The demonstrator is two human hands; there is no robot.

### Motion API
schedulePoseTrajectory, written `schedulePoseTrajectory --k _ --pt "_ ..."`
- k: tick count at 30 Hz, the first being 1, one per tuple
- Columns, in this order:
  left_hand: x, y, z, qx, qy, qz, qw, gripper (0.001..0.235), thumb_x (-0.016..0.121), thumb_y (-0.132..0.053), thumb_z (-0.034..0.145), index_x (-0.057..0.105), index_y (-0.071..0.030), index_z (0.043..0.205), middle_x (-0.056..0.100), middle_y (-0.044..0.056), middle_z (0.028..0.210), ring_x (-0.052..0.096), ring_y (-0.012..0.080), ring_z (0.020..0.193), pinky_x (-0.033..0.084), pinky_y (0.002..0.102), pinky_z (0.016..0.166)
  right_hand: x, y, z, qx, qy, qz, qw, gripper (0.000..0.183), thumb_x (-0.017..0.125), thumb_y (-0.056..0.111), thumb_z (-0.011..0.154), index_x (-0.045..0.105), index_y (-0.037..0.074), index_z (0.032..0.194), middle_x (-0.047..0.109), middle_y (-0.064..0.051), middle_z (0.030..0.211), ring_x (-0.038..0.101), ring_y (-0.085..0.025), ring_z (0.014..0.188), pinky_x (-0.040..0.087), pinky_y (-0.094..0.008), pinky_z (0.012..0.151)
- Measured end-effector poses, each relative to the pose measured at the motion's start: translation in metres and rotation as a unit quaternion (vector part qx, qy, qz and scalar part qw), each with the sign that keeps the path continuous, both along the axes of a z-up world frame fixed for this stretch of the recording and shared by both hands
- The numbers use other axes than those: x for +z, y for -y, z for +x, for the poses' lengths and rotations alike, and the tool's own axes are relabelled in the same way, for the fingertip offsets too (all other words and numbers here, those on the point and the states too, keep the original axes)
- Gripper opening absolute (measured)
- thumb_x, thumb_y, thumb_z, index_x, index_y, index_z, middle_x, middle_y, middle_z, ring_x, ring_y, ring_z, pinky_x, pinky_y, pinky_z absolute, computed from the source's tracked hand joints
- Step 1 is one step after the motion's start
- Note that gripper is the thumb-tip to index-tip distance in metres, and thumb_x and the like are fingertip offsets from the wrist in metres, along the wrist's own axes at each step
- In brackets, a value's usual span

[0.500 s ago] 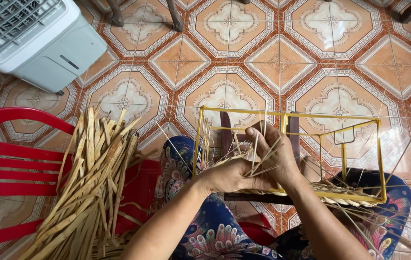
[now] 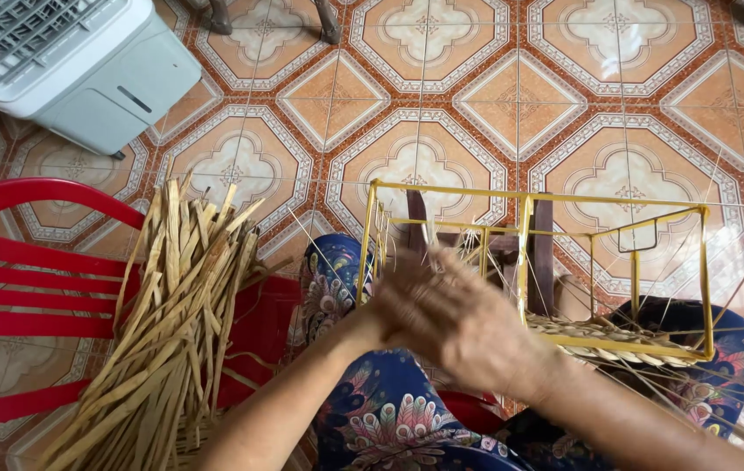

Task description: Weaving a rectangular basket using straw or natural fiber strips over a metal or wood frame.

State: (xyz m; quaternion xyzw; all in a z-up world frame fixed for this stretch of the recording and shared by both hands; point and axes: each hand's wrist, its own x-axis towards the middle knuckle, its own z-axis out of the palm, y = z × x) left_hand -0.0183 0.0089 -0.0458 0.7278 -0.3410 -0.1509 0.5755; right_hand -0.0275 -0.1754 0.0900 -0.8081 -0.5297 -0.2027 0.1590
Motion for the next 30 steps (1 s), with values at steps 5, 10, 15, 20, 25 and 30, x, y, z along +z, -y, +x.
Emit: schedulePoseTrajectory --k 5,10,15,20,25,30 --pt "0.034 0.006 -0.012 0.049 -0.126 0.058 0.989 0.016 0.069 -0.015 0.098 0.064 -0.003 0.106 0.071 0.010 0.088 0.067 0.0162 0.070 0.062 0.028 0.064 -0.020 0.034 0.014 -0.044 -0.032 -0.111 0.992 0.056 0.069 0.023 0.081 0.058 0.008 0.134 0.069 -0.013 0.116 0.063 -0.028 0.112 0.037 -0.051 0.109" --pt "0.056 0.015 -0.022 0.122 -0.169 -0.084 0.974 0.032 0.074 -0.009 0.089 0.056 -0.007 0.114 0.071 0.006 0.093 0.073 0.0103 0.082 0.066 0.023 0.077 -0.047 0.062 0.003 -0.126 -0.189 -0.205 0.952 0.053 0.063 0.014 0.097 0.050 0.018 0.148 0.069 -0.004 0.105 0.067 -0.016 0.091 0.054 -0.038 0.080" --pt "0.031 0.021 -0.024 0.105 0.008 -0.024 0.994 0.014 0.076 -0.010 0.093 0.064 -0.006 0.099 0.070 0.002 0.098 0.071 0.0106 0.089 0.065 0.025 0.080 -0.050 0.075 -0.017 -0.159 -0.271 0.024 0.949 0.020 0.069 0.015 0.088 0.064 0.008 0.106 0.068 0.000 0.095 0.072 -0.016 0.070 0.055 -0.038 0.052" --pt "0.048 0.024 -0.025 0.116 0.150 0.066 0.980 0.018 0.081 -0.009 0.085 0.063 -0.009 0.089 0.067 0.001 0.090 0.064 0.0131 0.084 0.057 0.030 0.079 -0.061 0.081 -0.025 -0.191 -0.344 0.011 0.920 0.016 0.068 0.014 0.088 0.064 0.010 0.103 0.065 -0.004 0.091 0.072 -0.022 0.068 0.060 -0.036 0.053" --pt "0.047 0.025 -0.022 0.082 0.055 0.101 0.990 0.016 0.079 -0.009 0.086 0.063 -0.009 0.086 0.064 -0.001 0.090 0.064 0.0103 0.084 0.058 0.027 0.077 -0.063 0.086 -0.025 -0.185 -0.365 -0.058 0.911 0.017 0.066 0.012 0.089 0.062 0.012 0.106 0.063 -0.004 0.091 0.073 -0.020 0.063 0.062 -0.036 0.053" --pt "0.036 0.027 -0.021 0.057 0.126 0.091 0.986 0.020 0.084 -0.012 0.082 0.064 -0.011 0.083 0.065 -0.002 0.088 0.063 0.0113 0.087 0.057 0.029 0.078 -0.060 0.083 -0.029 -0.192 -0.303 -0.170 0.918 0.047 0.061 -0.004 0.082 0.057 0.017 0.124 0.058 -0.005 0.094 0.070 -0.017 0.059 0.060 -0.034 0.048"
